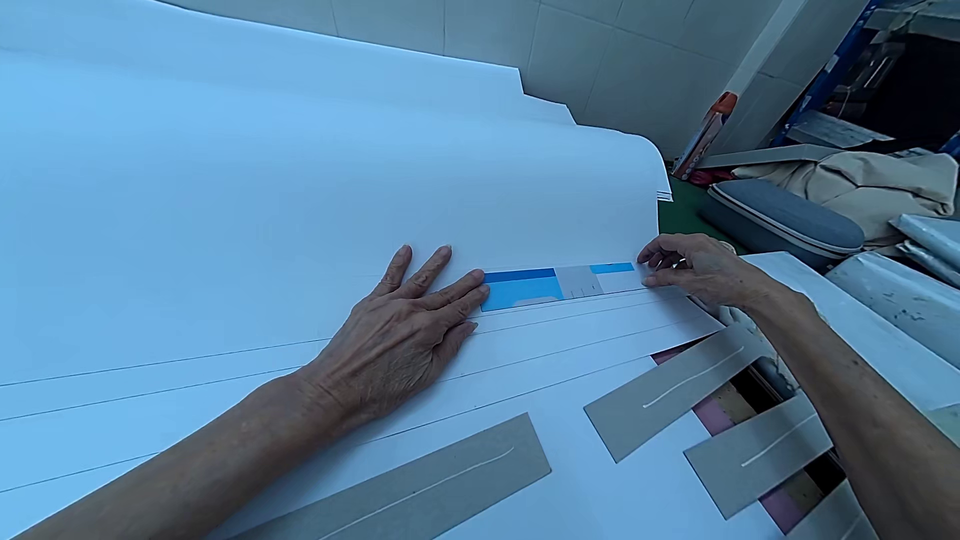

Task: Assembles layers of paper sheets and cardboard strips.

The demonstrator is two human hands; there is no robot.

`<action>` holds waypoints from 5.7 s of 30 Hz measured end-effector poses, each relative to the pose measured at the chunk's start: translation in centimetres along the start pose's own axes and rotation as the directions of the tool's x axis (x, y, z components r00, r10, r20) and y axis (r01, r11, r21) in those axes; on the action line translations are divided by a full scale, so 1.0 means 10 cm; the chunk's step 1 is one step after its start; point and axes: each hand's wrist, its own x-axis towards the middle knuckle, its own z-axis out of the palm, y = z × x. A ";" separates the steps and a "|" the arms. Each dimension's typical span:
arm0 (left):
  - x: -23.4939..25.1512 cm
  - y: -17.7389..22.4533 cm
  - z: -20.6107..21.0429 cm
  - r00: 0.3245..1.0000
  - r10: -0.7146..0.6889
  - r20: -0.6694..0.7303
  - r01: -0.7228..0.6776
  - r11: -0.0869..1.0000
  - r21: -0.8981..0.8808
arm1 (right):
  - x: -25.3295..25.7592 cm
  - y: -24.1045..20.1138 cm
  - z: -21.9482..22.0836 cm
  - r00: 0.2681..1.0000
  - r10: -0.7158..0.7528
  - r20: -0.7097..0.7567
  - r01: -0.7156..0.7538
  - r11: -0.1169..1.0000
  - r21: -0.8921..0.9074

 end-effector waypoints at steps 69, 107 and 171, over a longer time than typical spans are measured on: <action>0.00 -0.01 0.13 0.998 0.001 -0.056 -0.001 1.000 0.002 | -0.02 0.02 0.05 0.999 0.044 -0.013 -0.043 0.996 0.076; -0.04 -0.11 0.13 0.999 -0.014 0.052 0.021 0.990 -0.138 | -0.47 -1.33 0.58 0.947 0.139 0.290 -0.108 0.987 -0.119; 0.23 0.09 -0.08 0.904 0.047 0.425 0.070 0.964 -0.256 | -0.31 -1.10 0.59 0.917 0.363 0.167 -0.363 0.931 -0.028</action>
